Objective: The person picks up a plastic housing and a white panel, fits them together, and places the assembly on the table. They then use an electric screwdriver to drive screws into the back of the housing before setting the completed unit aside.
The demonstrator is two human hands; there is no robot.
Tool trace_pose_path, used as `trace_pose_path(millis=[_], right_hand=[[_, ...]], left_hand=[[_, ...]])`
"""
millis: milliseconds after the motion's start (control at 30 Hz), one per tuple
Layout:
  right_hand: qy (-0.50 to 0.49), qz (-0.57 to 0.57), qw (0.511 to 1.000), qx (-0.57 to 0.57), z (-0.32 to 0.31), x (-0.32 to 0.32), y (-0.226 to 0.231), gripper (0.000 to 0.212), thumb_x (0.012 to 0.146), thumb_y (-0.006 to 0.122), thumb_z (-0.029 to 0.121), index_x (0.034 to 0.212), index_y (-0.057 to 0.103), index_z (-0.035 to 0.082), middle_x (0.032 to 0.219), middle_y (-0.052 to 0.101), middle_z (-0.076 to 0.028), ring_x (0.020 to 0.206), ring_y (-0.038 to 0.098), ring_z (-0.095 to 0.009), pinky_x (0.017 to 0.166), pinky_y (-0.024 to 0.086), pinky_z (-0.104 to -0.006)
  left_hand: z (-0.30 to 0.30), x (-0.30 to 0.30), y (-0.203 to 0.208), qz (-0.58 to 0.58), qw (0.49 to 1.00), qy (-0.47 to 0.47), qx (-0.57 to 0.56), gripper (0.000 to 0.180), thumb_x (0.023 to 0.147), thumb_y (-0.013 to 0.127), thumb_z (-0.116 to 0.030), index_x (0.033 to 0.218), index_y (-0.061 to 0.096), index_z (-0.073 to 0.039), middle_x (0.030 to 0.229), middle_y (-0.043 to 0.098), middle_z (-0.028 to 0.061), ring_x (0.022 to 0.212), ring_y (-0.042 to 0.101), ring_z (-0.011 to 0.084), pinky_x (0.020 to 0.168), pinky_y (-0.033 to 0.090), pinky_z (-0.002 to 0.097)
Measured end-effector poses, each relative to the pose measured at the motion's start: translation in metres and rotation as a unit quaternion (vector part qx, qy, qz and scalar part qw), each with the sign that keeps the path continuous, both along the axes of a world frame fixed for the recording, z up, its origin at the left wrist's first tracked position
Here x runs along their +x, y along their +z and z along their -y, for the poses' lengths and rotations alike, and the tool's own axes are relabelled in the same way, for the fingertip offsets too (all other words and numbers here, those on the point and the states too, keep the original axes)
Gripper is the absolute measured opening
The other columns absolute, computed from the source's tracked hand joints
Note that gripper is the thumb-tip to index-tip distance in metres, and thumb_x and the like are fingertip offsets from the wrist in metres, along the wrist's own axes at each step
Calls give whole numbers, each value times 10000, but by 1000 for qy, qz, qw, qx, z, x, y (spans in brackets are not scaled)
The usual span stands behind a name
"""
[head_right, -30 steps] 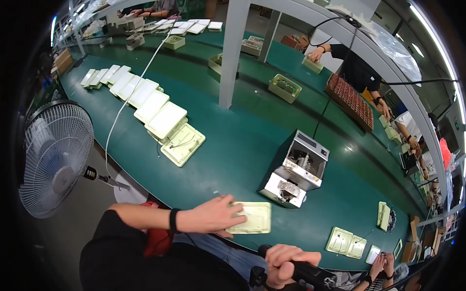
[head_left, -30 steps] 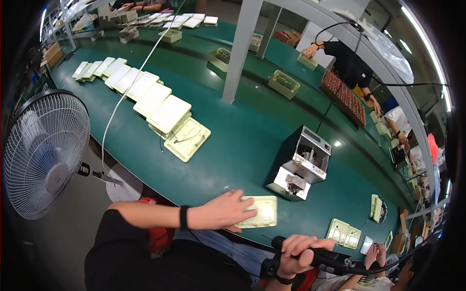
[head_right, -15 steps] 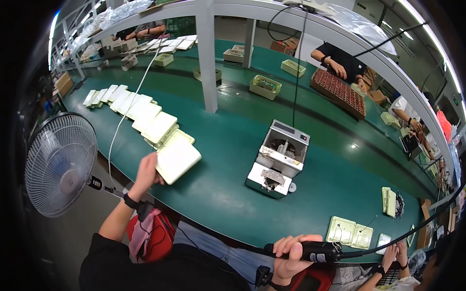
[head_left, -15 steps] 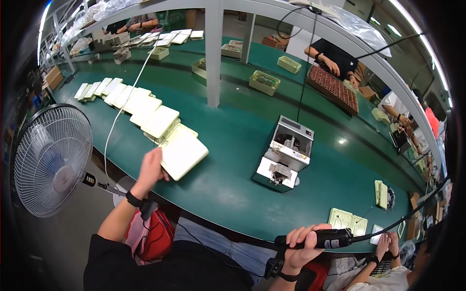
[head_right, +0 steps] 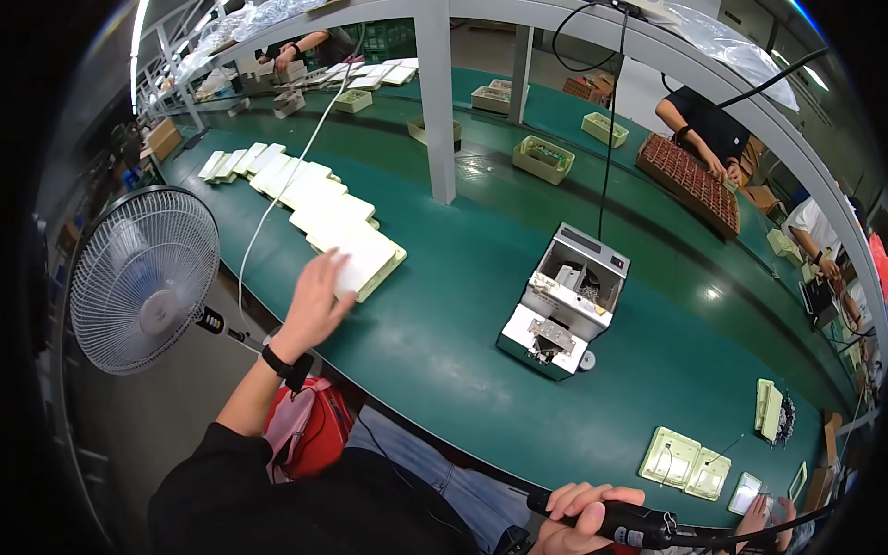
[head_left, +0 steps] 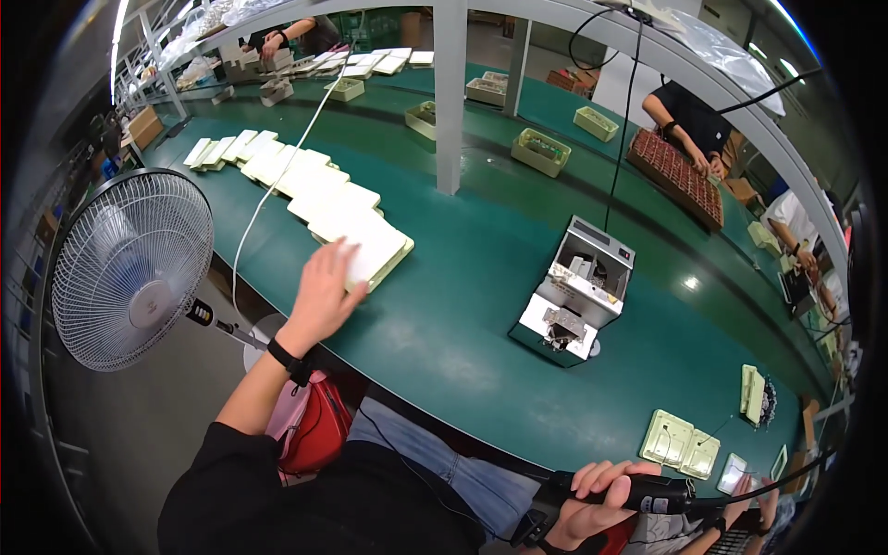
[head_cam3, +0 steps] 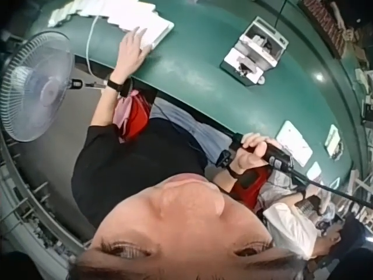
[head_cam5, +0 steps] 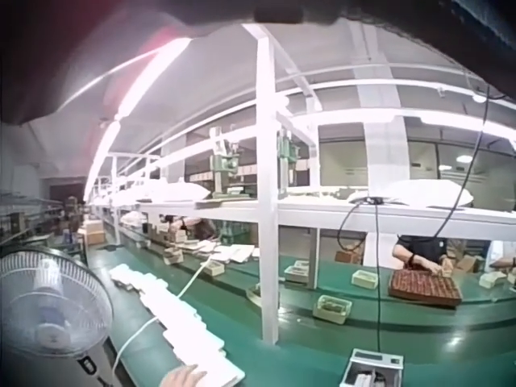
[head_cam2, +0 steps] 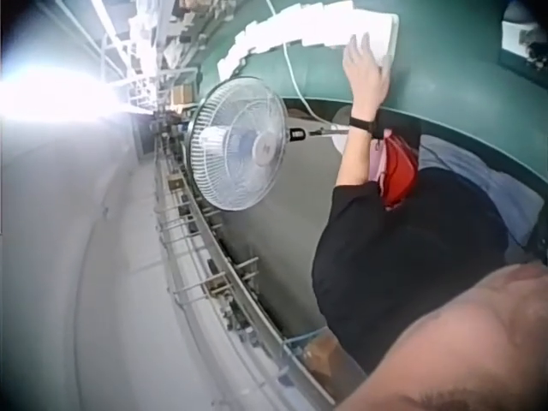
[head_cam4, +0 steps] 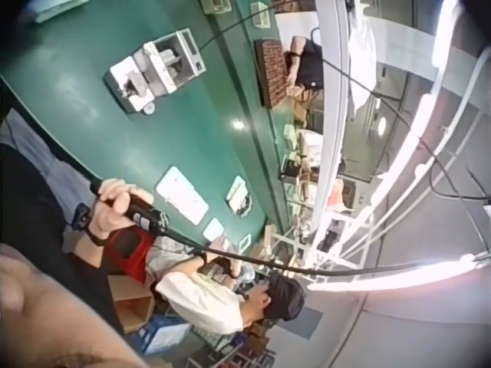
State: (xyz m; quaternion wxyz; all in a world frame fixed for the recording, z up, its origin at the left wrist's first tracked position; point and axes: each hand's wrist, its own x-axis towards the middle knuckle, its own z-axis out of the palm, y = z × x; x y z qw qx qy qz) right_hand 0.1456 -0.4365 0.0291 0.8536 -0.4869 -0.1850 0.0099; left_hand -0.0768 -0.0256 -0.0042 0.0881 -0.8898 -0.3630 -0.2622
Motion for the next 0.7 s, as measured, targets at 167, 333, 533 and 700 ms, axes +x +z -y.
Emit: trace_pose_path(millis=[167, 333, 533, 700], right_hand=[[0, -8, 1000, 8, 11, 2, 1, 332, 1026, 721, 255, 1213, 508, 83, 664, 455, -10, 459, 401, -118, 431, 404, -284], [28, 66, 997, 35, 38, -4, 9, 380, 992, 790, 219, 1133, 462, 87, 668, 513, -34, 474, 458, -146, 459, 440, -318], [78, 116, 989, 46, 82, -15, 37, 426, 957, 834, 167, 1142, 462, 70, 719, 607, -84, 565, 555, -196, 575, 510, -374], [60, 112, 992, 25, 83, -39, 61, 381, 940, 829, 111, 1136, 511, 39, 742, 619, -96, 619, 578, -210, 630, 531, -383]], left_hand=[[26, 34, 4, -93, 993, -69, 17, 719, 965, 721, -270, 1580, 436, -31, 1599, 438, 220, 1444, 445, 430, 1195, 371, 528], [120, 97, 46, -78, 926, -329, -168, 634, 930, 753, -231, 1492, 538, -30, 1511, 546, 201, 1389, 523, 396, 1168, 420, 491], [254, 209, 28, -130, 698, -670, -215, 581, 910, 762, -226, 1409, 583, 13, 1420, 611, 209, 1341, 575, 366, 1155, 448, 472], [347, 336, -34, 33, 695, -707, -127, 678, 904, 775, -328, 1426, 553, 43, 1406, 616, 199, 1354, 566, 355, 1155, 451, 470]])
